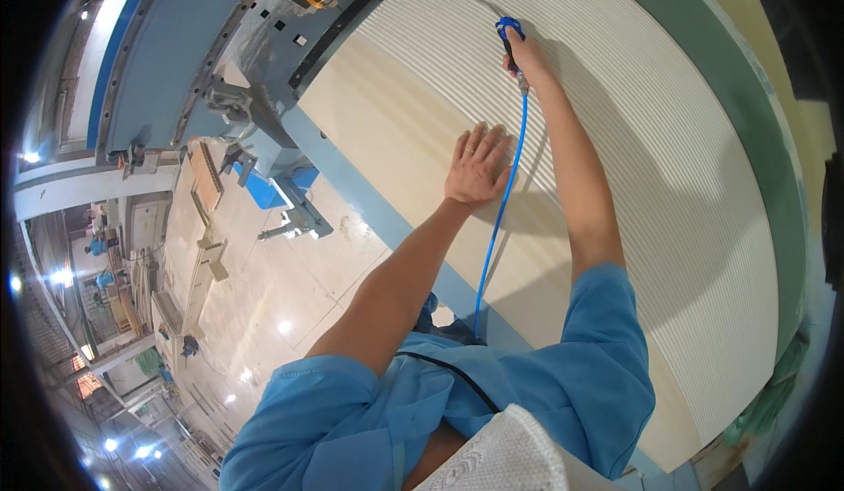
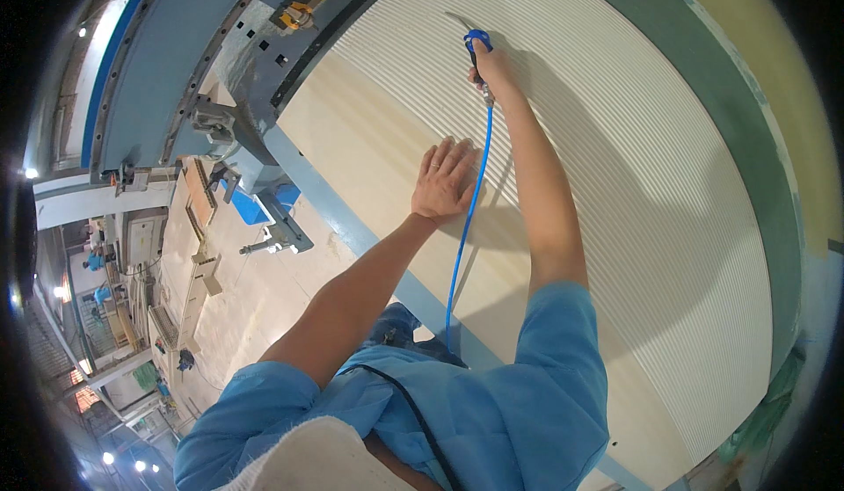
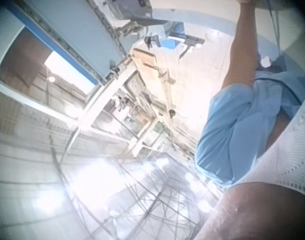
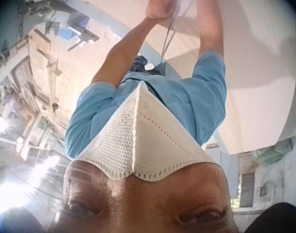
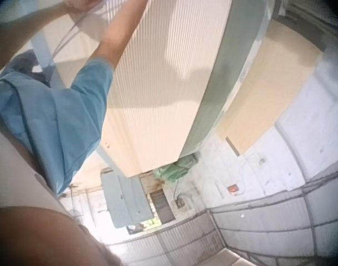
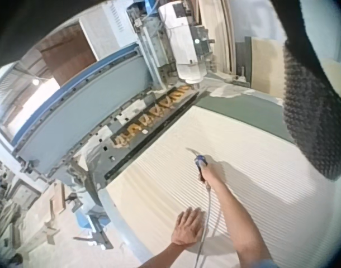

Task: The person uses a handheld air blower to clean dust and debris from a large flat surface, moving the nozzle systematically across the area. The person then walks to a nearby control desk and operates a computer mouse.

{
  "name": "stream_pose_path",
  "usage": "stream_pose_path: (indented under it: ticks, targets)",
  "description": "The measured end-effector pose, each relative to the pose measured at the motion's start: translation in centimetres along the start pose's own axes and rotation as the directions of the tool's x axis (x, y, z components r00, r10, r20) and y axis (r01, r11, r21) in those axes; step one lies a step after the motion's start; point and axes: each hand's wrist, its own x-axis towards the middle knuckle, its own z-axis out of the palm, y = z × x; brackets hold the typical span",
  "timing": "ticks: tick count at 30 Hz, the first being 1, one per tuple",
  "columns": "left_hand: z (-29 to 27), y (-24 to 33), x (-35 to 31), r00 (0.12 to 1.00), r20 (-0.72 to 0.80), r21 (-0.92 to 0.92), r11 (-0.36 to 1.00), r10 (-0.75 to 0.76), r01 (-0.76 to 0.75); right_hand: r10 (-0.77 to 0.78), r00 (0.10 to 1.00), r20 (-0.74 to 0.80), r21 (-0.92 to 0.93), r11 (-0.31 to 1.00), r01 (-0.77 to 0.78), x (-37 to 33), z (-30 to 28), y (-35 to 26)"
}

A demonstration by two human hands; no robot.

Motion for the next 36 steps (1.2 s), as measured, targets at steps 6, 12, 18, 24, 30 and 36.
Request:
stream_pose_path:
  ticks: [6, 12, 18, 24, 30, 36]
  targets:
    - [-0.3, 0.0, 0.0, 1.000, 0.001, -0.027, 1.000, 0.006, -0.006, 0.017, 0.995, 0.101, -0.047, 0.999, -0.012, 3.9, 4.7, -2.9]
    - [-0.7, 0.0, -0.1, 1.000, 0.010, -0.025, 1.000, -0.003, 0.003, 0.051, 0.989, 0.141, -0.079, 0.996, -0.040, 6.3, 8.1, -4.2]
    - [-0.5, -0.1, -0.1, 1.000, -0.014, -0.038, 0.999, 0.000, 0.000, -0.089, 0.977, 0.193, -0.265, 0.954, 0.139, 1.8, 3.8, -1.8]
    - [0.1, 0.2, -0.4, 0.998, -0.068, -0.035, 0.999, -0.011, 0.008, -0.032, 0.969, 0.246, -0.253, 0.963, 0.096, -4.9, 1.3, 1.2]
    - [0.0, -0.4, -0.2, 0.996, -0.079, -0.003, 0.999, 0.043, -0.043, -0.094, 0.983, 0.160, -0.185, 0.975, 0.123, -4.1, 8.7, 1.8]
    - [-0.1, -0.8, 0.0, 1.000, -0.011, -0.087, 0.996, 0.022, -0.023, -0.066, 0.977, -0.204, -0.152, 0.988, 0.035, -2.6, 9.7, 1.5]
